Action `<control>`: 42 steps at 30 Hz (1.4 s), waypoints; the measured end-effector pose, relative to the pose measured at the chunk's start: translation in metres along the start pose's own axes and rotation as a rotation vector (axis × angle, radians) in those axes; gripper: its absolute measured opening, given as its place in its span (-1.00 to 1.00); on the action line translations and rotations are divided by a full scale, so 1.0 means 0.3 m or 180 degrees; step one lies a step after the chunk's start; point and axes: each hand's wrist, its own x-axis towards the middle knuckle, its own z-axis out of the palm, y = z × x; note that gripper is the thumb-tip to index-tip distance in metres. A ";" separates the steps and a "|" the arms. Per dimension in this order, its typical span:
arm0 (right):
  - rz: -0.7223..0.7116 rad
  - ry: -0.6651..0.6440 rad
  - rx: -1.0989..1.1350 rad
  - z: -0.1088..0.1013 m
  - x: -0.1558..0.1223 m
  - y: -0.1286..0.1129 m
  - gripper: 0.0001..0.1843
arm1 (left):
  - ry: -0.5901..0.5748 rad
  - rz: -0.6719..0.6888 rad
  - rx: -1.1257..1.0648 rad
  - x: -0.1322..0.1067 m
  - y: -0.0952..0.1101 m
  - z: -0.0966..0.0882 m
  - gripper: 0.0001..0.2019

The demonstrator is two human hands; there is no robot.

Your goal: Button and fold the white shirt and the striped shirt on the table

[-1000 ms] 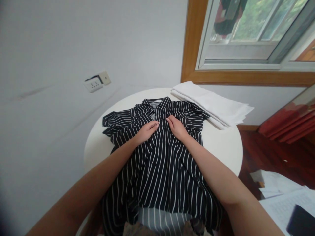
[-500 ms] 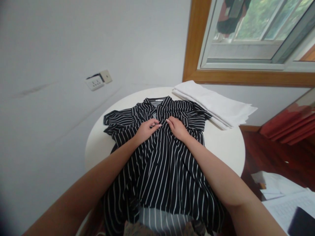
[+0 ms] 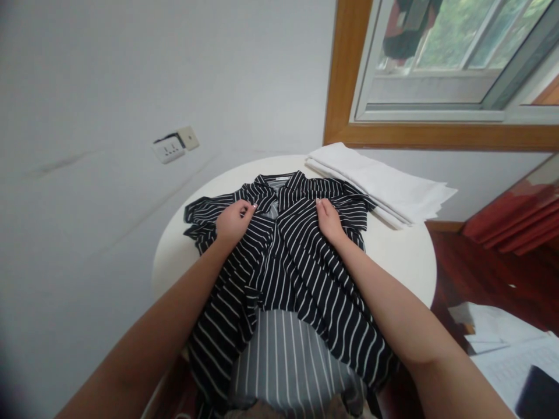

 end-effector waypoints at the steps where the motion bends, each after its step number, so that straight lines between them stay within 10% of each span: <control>1: 0.0019 0.0036 0.0012 0.001 0.001 0.000 -0.52 | -0.0018 0.0244 0.0102 -0.004 0.014 -0.004 -0.79; 7: 0.0060 0.0081 0.0014 0.002 0.009 0.012 -0.48 | -0.0704 0.1396 -0.0708 -0.048 0.111 0.008 -0.82; 19: 0.0104 0.0138 0.0064 -0.005 0.016 0.027 -0.45 | -0.1727 0.1488 -0.1542 -0.087 0.128 0.039 -0.77; 42: 0.0175 -0.0070 0.0188 -0.006 0.016 0.021 -0.48 | -0.0852 0.1290 -0.0655 -0.082 0.115 0.018 -0.68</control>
